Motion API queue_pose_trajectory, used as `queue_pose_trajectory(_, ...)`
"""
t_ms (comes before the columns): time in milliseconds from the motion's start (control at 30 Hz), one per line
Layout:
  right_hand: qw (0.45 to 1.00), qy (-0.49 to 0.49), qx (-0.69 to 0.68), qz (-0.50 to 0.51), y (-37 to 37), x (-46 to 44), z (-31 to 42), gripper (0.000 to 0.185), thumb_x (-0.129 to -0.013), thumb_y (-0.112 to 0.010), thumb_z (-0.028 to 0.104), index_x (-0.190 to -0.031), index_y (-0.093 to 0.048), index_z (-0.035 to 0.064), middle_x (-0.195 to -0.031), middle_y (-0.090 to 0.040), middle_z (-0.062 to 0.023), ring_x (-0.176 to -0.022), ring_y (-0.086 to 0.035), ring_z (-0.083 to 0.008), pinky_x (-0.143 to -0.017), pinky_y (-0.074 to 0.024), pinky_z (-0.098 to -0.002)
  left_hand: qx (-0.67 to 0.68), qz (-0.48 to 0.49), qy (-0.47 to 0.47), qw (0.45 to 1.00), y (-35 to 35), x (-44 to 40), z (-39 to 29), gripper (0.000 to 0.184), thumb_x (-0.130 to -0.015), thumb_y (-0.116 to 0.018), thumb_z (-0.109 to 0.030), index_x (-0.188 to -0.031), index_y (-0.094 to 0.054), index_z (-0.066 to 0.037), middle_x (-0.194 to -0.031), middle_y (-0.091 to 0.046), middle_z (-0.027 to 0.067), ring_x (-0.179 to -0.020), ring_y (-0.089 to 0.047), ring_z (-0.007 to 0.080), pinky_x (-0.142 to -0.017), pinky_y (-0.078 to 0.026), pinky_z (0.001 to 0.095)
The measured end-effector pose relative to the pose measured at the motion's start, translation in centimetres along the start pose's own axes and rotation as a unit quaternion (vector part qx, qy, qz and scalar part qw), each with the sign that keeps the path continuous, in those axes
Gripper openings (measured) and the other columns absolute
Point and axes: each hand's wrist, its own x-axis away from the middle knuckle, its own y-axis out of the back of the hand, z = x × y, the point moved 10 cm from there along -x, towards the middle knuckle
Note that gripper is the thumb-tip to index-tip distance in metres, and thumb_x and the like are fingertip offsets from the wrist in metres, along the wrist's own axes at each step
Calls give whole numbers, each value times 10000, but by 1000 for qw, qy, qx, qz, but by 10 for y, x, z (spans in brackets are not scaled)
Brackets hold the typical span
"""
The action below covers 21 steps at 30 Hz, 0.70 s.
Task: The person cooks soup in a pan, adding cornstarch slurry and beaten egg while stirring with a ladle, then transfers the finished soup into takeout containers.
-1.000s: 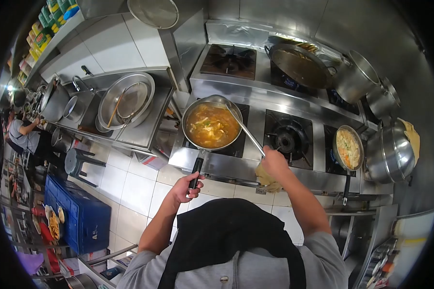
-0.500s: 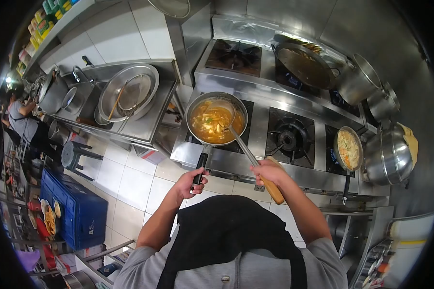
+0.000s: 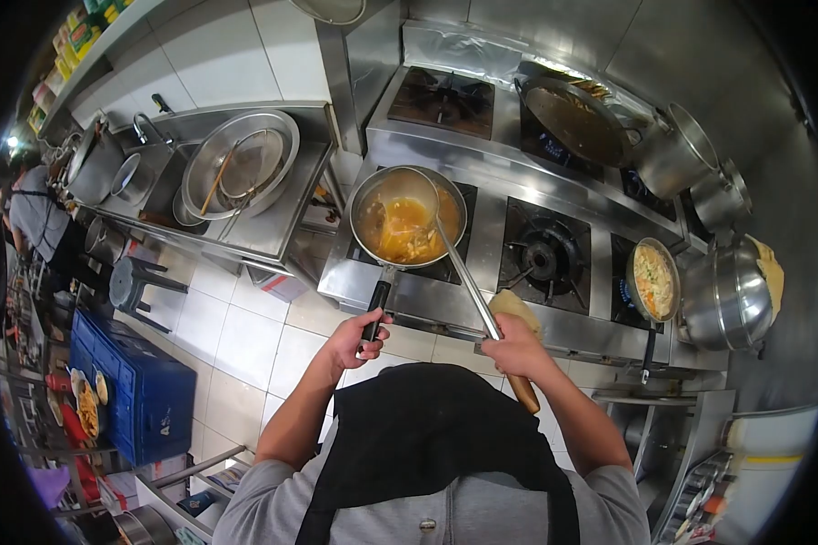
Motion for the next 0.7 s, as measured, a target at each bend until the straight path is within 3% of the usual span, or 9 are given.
queue_pose_trajectory(33,995,32,85,-45,10,-2,3,189,-805,-649,107,-929,-554,1,-702,-602,-133,-584,-641,-255,-555,-511,-399,2,3,0,1000,-1,0,0,339,-1050,-526,-415,-1101,-557,-82,-742,-568,37,-411,-379,81,-365,-266,233)
queue_pose_trajectory(67,995,32,84,-48,12,-5,1,189,-805,-649,107,-929,-554,1,-702,-602,-133,-584,-641,-255,-555,-511,-399,0,5,1,1000,-2,0,0,339,-1050,-526,-415,-1101,-557,-82,-742,-568,37,-411,-379,81,-365,-266,233)
queue_pose_trajectory(133,978,73,143,-131,32,-8,25,234,-771,-649,118,-924,-560,-35,-756,-640,-252,-747,-686,-405,-692,-524,-483,1,-2,0,1000,-1,0,0,343,-1049,-526,-418,-1101,-563,-81,-741,-564,35,-412,-377,83,-364,-268,234)
queue_pose_trajectory(167,978,73,140,-134,36,-15,22,234,-771,-649,118,-924,-560,-35,-756,-640,-252,-747,-686,-405,-692,-524,-483,-3,-1,2,1000,-1,0,1,343,-1049,-526,-418,-1101,-563,-81,-741,-564,35,-412,-377,83,-364,-268,234)
queue_pose_trajectory(233,946,90,255,-180,49,-37,18,249,-771,-631,102,-960,-566,-45,-838,-654,-319,-875,-661,-492,-795,-511,-542,3,-1,1,1000,1,-2,1,349,-1048,-528,-422,-1108,-568,-81,-744,-563,33,-416,-378,85,-363,-270,235)
queue_pose_trajectory(433,921,84,332,-184,59,-71,11,242,-816,-602,57,-1029,-563,-51,-884,-674,-331,-895,-670,-495,-847,-525,-557,1,6,-3,1000,2,-3,1,344,-1045,-537,-416,-1116,-576,-82,-753,-568,35,-421,-381,88,-364,-277,235)
queue_pose_trajectory(700,931,49,322,-164,47,-68,-40,286,-848,-599,85,-1100,-566,-46,-927,-689,-308,-924,-680,-472,-842,-526,-556,14,9,2,1000,3,-5,2,329,-1043,-543,-409,-1107,-583,-89,-750,-579,39,-423,-387,92,-355,-274,237)
